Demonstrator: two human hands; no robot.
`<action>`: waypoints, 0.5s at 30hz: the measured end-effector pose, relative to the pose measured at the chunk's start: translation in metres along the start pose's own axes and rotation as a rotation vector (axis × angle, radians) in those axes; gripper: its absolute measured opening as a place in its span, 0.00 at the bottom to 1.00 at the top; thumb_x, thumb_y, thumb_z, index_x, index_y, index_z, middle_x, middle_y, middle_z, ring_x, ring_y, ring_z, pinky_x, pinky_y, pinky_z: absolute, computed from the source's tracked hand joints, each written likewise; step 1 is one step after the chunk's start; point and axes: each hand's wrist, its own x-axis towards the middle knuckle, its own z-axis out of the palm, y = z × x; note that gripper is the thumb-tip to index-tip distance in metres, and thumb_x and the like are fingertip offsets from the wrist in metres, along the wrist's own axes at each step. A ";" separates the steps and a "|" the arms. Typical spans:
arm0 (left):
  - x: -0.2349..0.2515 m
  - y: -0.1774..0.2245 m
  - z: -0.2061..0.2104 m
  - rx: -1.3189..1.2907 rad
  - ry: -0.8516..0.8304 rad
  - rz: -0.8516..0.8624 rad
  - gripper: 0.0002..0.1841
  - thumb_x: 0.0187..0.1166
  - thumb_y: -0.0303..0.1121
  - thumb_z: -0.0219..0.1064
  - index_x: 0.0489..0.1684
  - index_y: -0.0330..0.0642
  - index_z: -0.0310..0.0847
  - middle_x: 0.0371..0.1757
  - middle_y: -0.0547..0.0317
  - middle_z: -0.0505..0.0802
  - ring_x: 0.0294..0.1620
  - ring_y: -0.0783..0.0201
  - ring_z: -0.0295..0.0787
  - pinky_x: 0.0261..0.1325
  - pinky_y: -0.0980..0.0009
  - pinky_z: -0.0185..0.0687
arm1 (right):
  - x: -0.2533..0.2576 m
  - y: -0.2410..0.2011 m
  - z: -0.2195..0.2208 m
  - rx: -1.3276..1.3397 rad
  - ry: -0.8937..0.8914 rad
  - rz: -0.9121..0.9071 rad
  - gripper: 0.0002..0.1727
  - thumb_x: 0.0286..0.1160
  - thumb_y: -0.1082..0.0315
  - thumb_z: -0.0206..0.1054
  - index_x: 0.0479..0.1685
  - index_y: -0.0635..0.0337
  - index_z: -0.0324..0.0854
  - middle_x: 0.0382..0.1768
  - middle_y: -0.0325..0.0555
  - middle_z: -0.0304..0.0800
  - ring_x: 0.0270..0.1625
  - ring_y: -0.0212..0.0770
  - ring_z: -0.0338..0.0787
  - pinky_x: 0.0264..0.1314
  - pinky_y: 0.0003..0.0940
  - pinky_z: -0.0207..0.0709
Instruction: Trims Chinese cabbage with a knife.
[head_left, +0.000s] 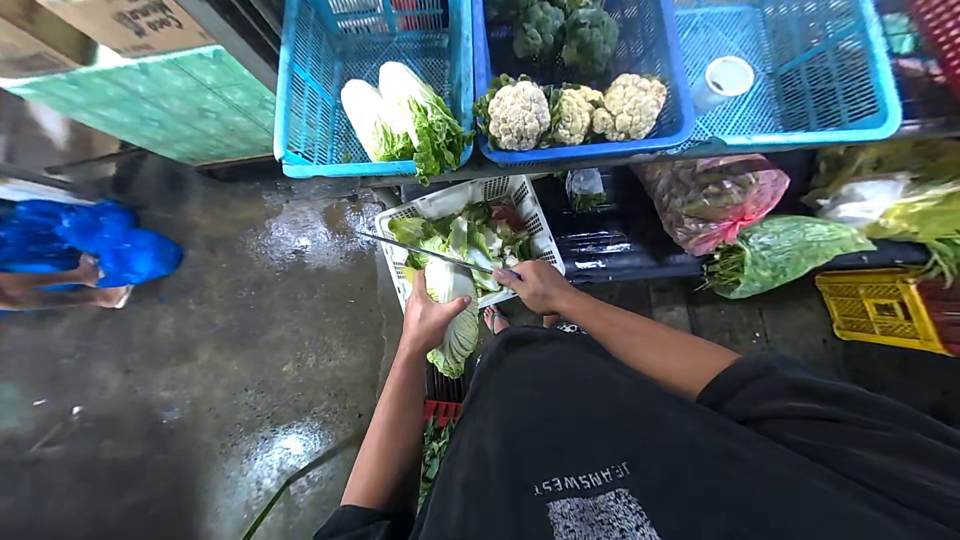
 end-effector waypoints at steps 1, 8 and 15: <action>0.001 -0.002 0.001 -0.006 0.009 0.009 0.52 0.47 0.56 0.86 0.80 0.49 0.66 0.57 0.51 0.91 0.57 0.60 0.91 0.61 0.52 0.88 | 0.001 0.002 0.001 -0.002 0.004 0.000 0.43 0.86 0.28 0.39 0.27 0.59 0.81 0.25 0.50 0.82 0.37 0.53 0.87 0.44 0.59 0.78; 0.003 -0.002 0.002 -0.117 0.091 0.068 0.51 0.45 0.50 0.86 0.77 0.45 0.69 0.55 0.51 0.91 0.54 0.61 0.91 0.58 0.55 0.90 | 0.000 -0.001 -0.006 -0.021 0.035 -0.040 0.43 0.86 0.28 0.41 0.25 0.58 0.81 0.23 0.48 0.81 0.34 0.52 0.87 0.41 0.58 0.78; 0.017 -0.006 -0.023 -0.109 0.108 0.141 0.51 0.44 0.49 0.87 0.78 0.43 0.68 0.56 0.51 0.92 0.54 0.62 0.93 0.58 0.56 0.91 | -0.021 0.142 0.023 -0.102 -0.026 0.440 0.54 0.77 0.19 0.34 0.46 0.64 0.88 0.51 0.66 0.91 0.61 0.67 0.89 0.62 0.73 0.77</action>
